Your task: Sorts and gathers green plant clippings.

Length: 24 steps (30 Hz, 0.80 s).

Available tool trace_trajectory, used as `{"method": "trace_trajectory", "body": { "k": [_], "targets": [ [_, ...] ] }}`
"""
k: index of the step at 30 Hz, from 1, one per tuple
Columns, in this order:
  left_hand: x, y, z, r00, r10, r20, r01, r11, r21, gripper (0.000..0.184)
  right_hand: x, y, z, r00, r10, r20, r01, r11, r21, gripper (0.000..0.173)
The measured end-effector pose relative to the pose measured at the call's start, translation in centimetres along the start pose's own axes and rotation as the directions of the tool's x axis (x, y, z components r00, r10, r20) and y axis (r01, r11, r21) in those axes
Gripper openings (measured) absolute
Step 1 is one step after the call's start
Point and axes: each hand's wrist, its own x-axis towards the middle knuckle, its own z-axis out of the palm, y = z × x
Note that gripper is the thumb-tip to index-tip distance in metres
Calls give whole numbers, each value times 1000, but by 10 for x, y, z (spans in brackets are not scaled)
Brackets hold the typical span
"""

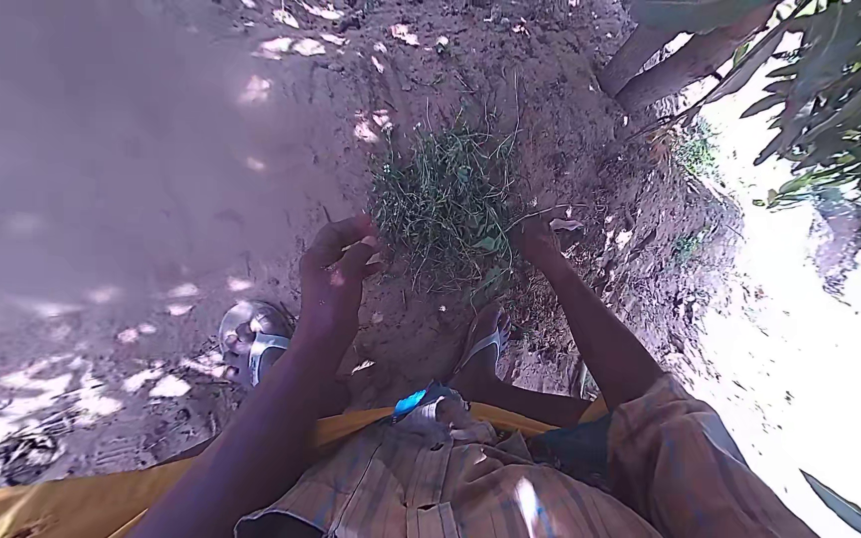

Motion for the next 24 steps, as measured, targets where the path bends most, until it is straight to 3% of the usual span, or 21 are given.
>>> {"method": "trace_trajectory", "body": {
  "k": [4,8,10,14,17,20,23,24],
  "targets": [
    [0,-1,1,1000,-13,-4,13,1000,17,33,28,-21,26,998,4,-69,23,926,377,68],
    [1,-3,0,999,-52,-10,52,998,20,31,12,-74,60,993,-20,-115,52,957,285,85],
    [1,-2,2,998,-68,4,68,997,22,32,7,-95,73,991,-58,-122,80,981,179,78],
    [-1,-2,0,998,-62,23,62,998,24,31,3,-100,74,977,-161,-140,183,970,161,63],
    [0,-6,-4,998,-20,62,19,1000,9,33,4,-89,50,938,-181,-295,253,940,227,55],
    [-3,-2,0,999,-16,38,16,1000,5,34,1,-75,12,834,-227,-503,357,917,178,47],
    [-1,-3,-1,999,-17,38,16,1000,15,34,1,-63,-14,603,-355,-715,501,865,-7,40],
    [0,-3,-2,999,-14,32,14,1000,7,33,0,-61,-19,565,-388,-728,499,863,-74,40]
  ]
}}
